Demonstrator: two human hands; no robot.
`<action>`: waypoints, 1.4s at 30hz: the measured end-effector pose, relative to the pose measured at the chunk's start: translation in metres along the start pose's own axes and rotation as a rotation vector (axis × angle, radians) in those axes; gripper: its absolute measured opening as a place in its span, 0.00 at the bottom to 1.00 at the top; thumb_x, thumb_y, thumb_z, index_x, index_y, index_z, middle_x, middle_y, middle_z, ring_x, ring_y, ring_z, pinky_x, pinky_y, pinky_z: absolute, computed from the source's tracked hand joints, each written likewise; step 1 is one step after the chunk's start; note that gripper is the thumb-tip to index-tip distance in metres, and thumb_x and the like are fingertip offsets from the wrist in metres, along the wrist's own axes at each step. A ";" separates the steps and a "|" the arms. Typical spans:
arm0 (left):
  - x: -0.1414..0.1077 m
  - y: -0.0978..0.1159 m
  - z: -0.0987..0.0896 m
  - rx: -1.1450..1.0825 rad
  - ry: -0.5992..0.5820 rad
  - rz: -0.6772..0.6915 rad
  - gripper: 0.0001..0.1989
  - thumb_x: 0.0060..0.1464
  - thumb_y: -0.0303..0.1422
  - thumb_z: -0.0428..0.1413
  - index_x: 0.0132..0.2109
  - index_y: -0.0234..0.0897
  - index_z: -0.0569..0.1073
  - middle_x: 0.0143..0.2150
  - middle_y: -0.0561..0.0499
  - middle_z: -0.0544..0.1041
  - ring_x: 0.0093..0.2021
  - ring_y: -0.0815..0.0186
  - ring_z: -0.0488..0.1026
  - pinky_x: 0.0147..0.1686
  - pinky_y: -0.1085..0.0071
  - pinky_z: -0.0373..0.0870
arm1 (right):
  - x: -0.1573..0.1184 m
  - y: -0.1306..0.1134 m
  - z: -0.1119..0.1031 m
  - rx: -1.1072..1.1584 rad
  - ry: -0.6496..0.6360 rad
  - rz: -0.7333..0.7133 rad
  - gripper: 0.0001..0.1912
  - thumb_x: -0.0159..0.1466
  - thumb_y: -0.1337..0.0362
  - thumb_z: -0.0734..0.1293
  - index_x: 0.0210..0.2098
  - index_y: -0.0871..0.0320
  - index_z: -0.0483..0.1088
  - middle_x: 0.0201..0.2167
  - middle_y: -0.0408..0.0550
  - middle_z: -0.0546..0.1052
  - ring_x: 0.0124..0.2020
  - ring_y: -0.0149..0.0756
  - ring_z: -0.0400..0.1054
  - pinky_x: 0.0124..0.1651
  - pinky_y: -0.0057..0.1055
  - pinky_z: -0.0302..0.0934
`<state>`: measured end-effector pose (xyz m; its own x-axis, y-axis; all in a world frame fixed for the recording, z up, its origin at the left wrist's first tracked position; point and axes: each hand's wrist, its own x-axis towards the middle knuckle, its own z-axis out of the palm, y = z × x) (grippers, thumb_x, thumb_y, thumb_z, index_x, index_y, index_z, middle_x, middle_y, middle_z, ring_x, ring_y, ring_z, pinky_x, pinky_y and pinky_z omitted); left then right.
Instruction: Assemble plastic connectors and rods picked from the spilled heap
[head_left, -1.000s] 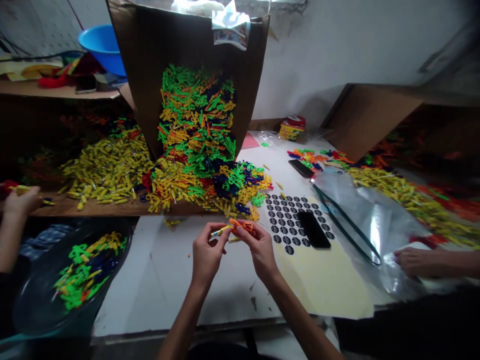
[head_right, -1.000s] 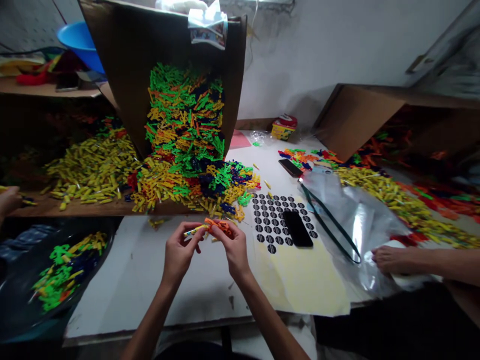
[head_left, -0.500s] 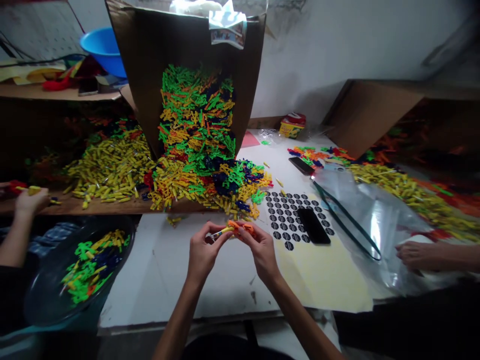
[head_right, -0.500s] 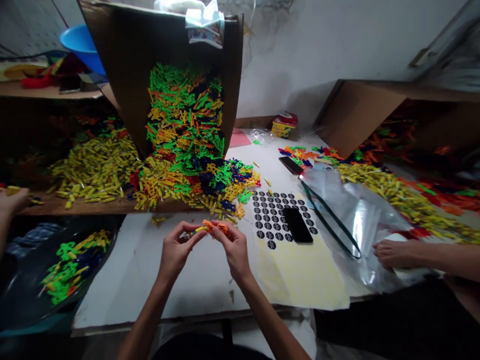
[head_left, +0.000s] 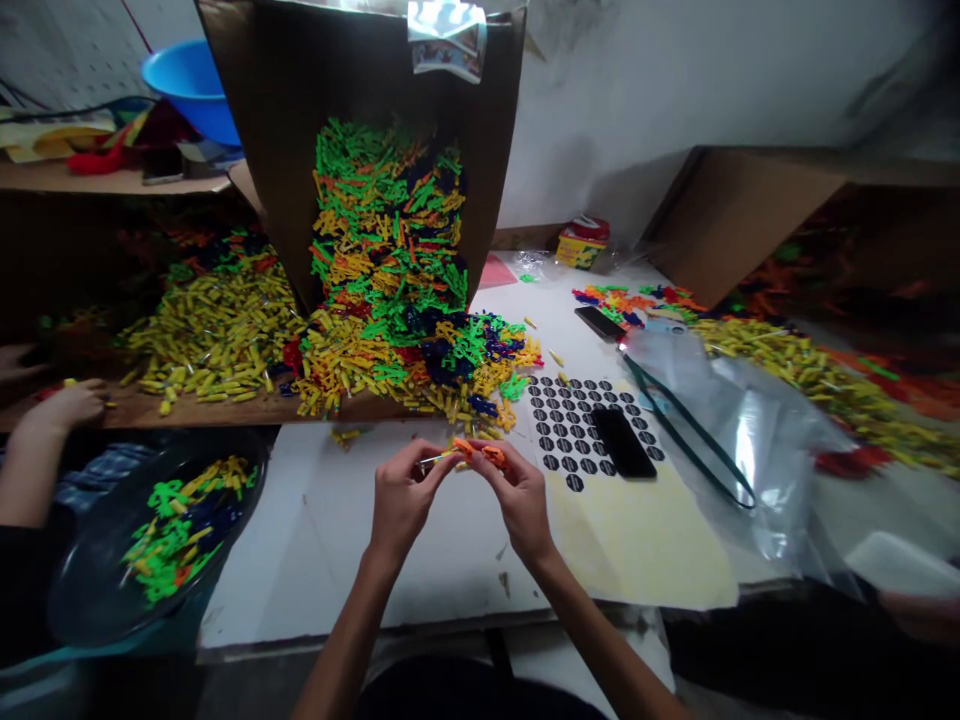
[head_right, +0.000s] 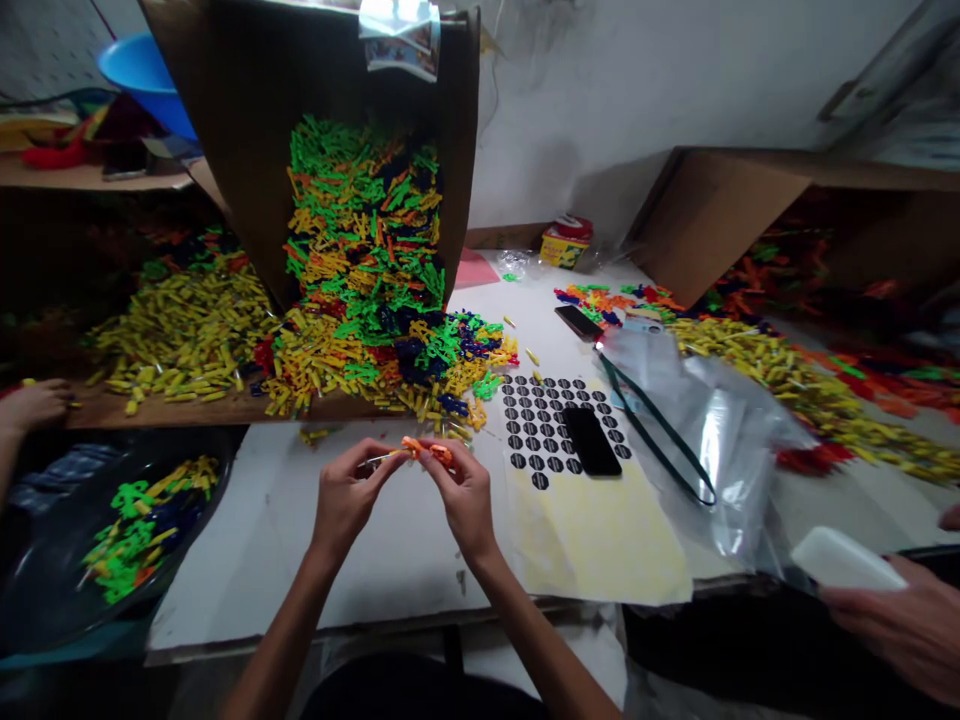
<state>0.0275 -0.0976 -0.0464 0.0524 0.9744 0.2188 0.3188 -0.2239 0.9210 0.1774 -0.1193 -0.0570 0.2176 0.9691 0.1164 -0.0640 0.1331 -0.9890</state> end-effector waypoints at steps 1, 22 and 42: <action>0.000 -0.001 0.000 -0.044 -0.004 -0.040 0.15 0.55 0.44 0.61 0.32 0.36 0.78 0.26 0.55 0.75 0.22 0.74 0.63 0.23 0.77 0.60 | 0.000 0.000 0.001 0.013 0.010 0.017 0.14 0.62 0.53 0.71 0.42 0.55 0.78 0.41 0.48 0.80 0.43 0.42 0.73 0.48 0.37 0.67; -0.007 0.000 0.006 0.222 0.080 0.186 0.14 0.61 0.42 0.56 0.33 0.38 0.73 0.28 0.53 0.74 0.27 0.70 0.69 0.30 0.76 0.66 | -0.009 0.001 0.006 -0.019 0.054 -0.091 0.10 0.63 0.59 0.70 0.43 0.52 0.79 0.43 0.48 0.79 0.46 0.42 0.72 0.52 0.38 0.65; -0.011 -0.042 -0.031 0.133 -0.201 0.061 0.17 0.62 0.44 0.52 0.31 0.38 0.73 0.25 0.53 0.74 0.25 0.68 0.70 0.28 0.75 0.66 | -0.002 0.014 0.012 0.146 -0.347 0.228 0.21 0.57 0.51 0.73 0.46 0.55 0.78 0.43 0.50 0.81 0.42 0.43 0.77 0.48 0.42 0.73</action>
<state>-0.0157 -0.0993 -0.0778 0.2584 0.9468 0.1919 0.4307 -0.2908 0.8544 0.1647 -0.1174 -0.0699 -0.1568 0.9861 -0.0553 -0.2145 -0.0886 -0.9727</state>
